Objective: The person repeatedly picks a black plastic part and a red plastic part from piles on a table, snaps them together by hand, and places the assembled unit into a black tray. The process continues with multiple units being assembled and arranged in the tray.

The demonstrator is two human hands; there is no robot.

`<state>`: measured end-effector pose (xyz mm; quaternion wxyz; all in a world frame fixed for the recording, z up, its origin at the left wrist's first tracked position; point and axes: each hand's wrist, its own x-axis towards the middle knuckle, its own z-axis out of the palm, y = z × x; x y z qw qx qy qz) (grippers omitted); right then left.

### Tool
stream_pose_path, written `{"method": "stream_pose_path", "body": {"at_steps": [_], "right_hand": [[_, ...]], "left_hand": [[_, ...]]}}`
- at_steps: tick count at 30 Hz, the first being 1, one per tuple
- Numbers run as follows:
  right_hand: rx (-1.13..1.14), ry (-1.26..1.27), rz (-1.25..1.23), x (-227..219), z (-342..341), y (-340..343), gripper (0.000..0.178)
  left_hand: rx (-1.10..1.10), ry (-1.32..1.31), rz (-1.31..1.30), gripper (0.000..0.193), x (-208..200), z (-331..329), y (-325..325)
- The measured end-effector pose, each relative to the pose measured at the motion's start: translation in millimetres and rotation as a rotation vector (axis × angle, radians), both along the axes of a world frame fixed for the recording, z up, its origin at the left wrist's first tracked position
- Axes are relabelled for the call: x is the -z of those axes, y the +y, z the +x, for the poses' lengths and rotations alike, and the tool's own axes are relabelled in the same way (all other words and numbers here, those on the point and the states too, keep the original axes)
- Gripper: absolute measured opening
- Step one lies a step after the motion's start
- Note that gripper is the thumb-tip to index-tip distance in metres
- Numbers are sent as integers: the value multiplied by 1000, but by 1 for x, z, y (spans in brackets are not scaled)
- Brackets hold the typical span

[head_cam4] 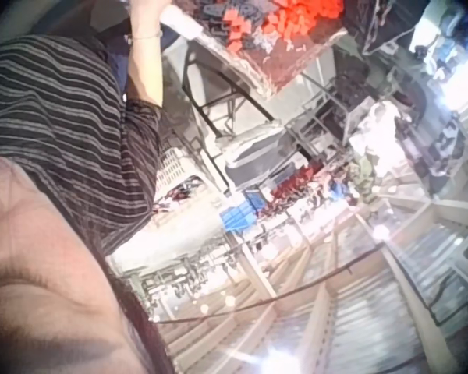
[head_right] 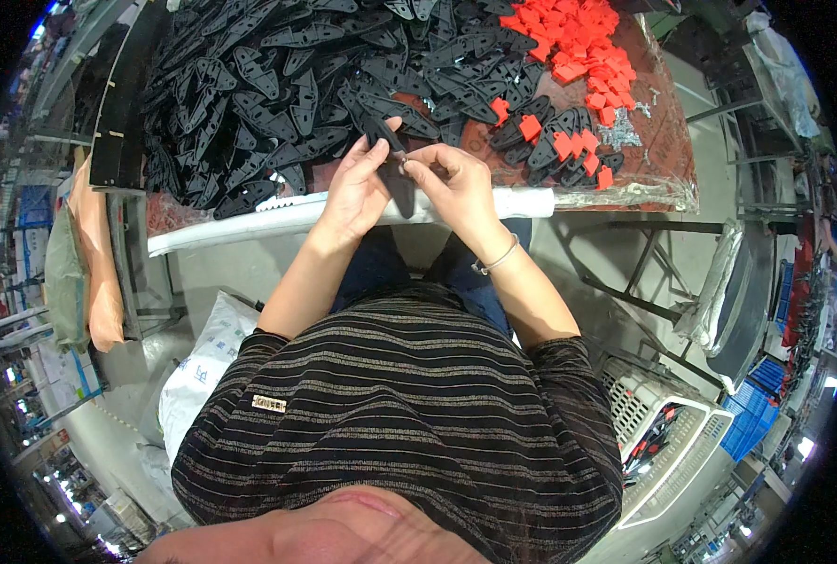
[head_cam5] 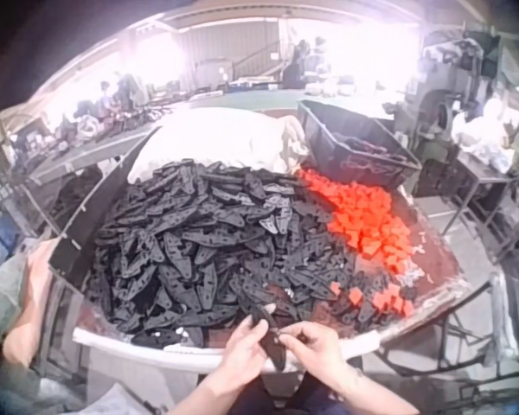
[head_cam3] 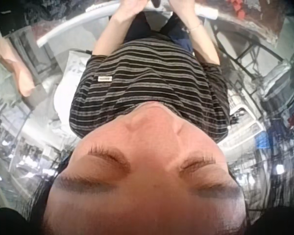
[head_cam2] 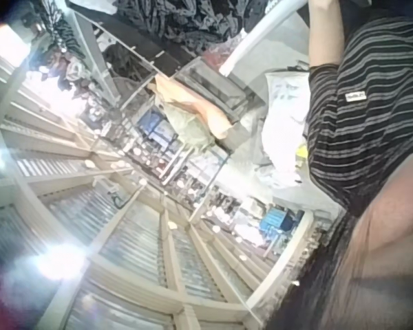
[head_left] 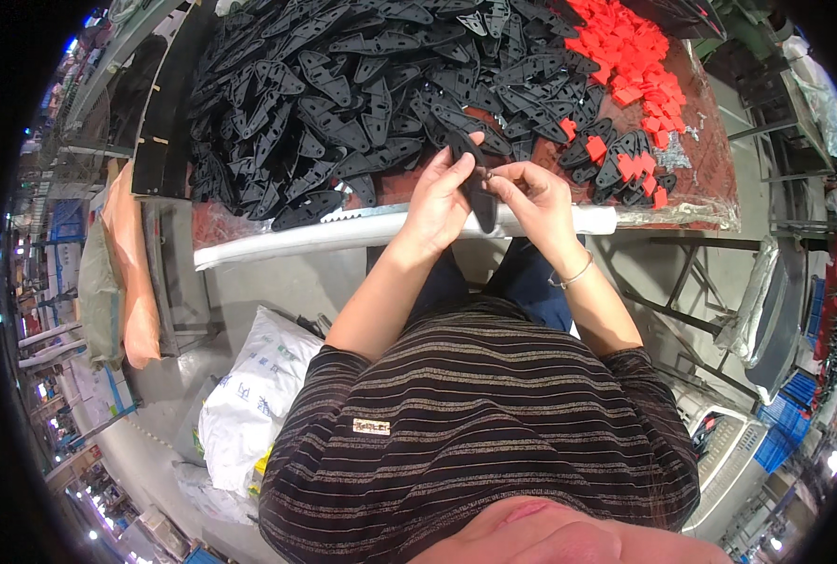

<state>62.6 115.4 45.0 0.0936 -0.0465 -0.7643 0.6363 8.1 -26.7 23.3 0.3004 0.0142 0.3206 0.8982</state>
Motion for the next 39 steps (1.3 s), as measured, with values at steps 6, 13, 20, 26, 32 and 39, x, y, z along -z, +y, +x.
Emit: {"method": "stream_pose_path", "body": {"at_steps": [6, 13, 20, 26, 32, 39], "right_hand": [[-8, 112, 373, -9, 0, 1, 12], [-1, 84, 400, -17, 3, -1, 11], [-4, 98, 339, -12, 5, 2, 11], [-24, 121, 403, -15, 4, -1, 12], [19, 136, 439, -11, 3, -8, 12], [72, 49, 294, 0, -1, -3, 12]], "left_hand": [[-64, 36, -49, 30, -7, 2, 3], [-64, 71, -62, 29, -13, 6, 7], [-70, 41, -46, 28, -16, 7, 8], [-83, 44, -46, 28, -13, 8, 10], [-129, 130, -131, 30, -10, 12, 13], [-124, 136, -258, 37, 3, 18, 18]]}}
